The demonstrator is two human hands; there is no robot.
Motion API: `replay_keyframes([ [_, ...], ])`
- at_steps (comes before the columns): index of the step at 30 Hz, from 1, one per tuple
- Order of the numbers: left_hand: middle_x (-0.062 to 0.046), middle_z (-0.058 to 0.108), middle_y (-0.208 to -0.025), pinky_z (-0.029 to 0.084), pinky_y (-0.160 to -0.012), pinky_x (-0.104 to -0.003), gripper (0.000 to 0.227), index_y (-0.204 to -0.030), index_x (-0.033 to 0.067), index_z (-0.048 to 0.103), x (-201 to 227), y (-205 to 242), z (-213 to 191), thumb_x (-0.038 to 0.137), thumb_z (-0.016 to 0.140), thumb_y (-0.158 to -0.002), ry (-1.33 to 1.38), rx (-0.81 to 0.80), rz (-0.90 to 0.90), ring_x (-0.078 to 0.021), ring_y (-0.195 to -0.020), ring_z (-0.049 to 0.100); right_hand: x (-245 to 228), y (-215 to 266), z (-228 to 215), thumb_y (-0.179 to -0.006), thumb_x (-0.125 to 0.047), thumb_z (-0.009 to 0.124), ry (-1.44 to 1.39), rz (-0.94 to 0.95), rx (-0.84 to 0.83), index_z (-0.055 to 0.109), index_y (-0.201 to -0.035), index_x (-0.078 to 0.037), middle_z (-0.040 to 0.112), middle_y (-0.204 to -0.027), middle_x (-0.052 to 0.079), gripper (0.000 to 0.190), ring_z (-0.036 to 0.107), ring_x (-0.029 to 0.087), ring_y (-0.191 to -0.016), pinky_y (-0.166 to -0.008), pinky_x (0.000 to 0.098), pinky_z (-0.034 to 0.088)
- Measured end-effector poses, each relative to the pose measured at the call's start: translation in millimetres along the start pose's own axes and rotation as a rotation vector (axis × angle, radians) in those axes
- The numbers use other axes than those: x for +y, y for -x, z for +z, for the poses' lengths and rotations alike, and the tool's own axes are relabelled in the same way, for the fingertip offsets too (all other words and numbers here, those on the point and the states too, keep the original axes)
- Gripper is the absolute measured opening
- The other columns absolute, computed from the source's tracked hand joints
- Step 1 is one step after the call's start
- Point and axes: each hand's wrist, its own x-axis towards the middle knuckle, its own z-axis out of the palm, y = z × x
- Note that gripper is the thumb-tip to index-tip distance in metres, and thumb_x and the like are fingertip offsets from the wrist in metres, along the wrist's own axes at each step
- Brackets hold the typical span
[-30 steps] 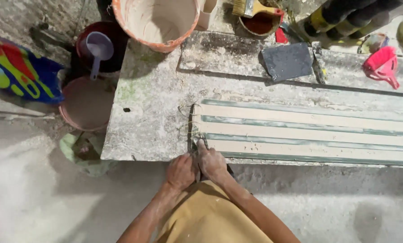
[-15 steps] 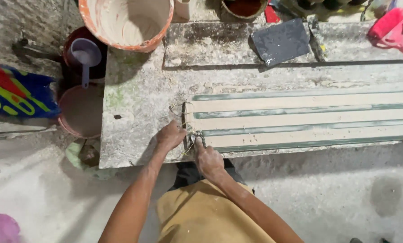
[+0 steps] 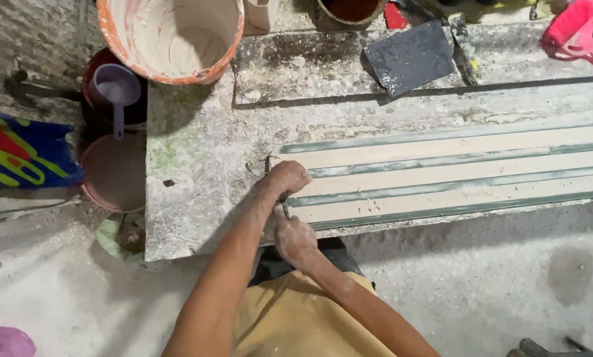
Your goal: Smoothing and cleaning the grooves of a decorative plaster board using a small scraper and a knife.
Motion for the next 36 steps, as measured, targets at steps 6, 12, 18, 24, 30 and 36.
replay_keyframes([
  [6, -0.014, 0.078, -0.088, 0.06, -0.084, -0.049, 0.034, -0.082, 0.016, 0.079, -8, -1, -7, 0.046, 0.063, -0.083, 0.021, -0.058, -0.01, -0.037, -0.096, 0.074, -9, 27, -16, -0.098, -0.019, 0.044, -0.026, -0.008, 0.024, 0.032, -0.157, -0.014, 0.066, -0.1, 0.025, 0.06, 0.072, 0.052, -0.092, -0.074, 0.0607, 0.059],
  [12, -0.017, 0.078, -0.099, 0.059, -0.09, -0.052, 0.036, -0.096, 0.0128, 0.08, 9, 14, -14, 0.041, 0.062, -0.083, -0.024, -0.067, -0.019, -0.0408, -0.104, 0.072, -6, 9, -15, -0.097, -0.02, 0.039, -0.044, 0.024, 0.014, 0.028, -0.158, -0.021, 0.067, -0.098, 0.021, 0.063, 0.072, 0.05, -0.094, -0.075, 0.0605, 0.059],
  [18, -0.017, 0.078, -0.099, 0.059, -0.089, -0.05, 0.041, -0.093, 0.0161, 0.081, 3, 0, -7, 0.05, 0.062, -0.082, -0.005, -0.055, -0.029, -0.0402, -0.106, 0.072, -2, -12, -14, -0.097, -0.024, 0.038, -0.033, 0.067, -0.054, 0.034, -0.153, -0.022, 0.068, -0.101, 0.021, 0.057, 0.072, 0.048, -0.095, -0.079, 0.0587, 0.059],
  [24, -0.018, 0.077, -0.107, 0.058, -0.096, -0.05, 0.039, -0.097, 0.0139, 0.081, 7, -1, -17, 0.044, 0.062, -0.081, -0.029, -0.103, -0.021, -0.0402, -0.112, 0.07, -20, 14, -35, -0.098, -0.024, 0.041, 0.007, 0.082, -0.088, 0.028, -0.158, -0.024, 0.069, -0.106, 0.02, 0.061, 0.072, 0.045, -0.102, -0.085, 0.0573, 0.059],
  [30, -0.015, 0.075, -0.084, 0.059, -0.084, -0.05, 0.034, -0.082, 0.0134, 0.079, 5, 25, -27, 0.043, 0.062, -0.082, 0.026, -0.087, 0.033, -0.038, -0.092, 0.073, -12, 2, -27, -0.095, -0.017, 0.044, 0.017, -0.041, 0.033, 0.044, -0.146, -0.015, 0.07, -0.093, 0.019, 0.051, 0.074, 0.045, -0.089, -0.073, 0.0559, 0.061],
  [36, -0.023, 0.072, -0.078, 0.057, -0.073, -0.055, 0.036, -0.079, 0.0037, 0.076, -37, 66, -17, 0.031, 0.056, -0.092, 0.193, 0.142, 0.074, -0.0444, -0.084, 0.073, 32, 48, -38, -0.095, -0.026, 0.052, -0.041, -0.124, 0.076, 0.058, -0.141, -0.021, 0.075, -0.088, 0.021, 0.047, 0.075, 0.042, -0.087, -0.07, 0.0581, 0.06],
])
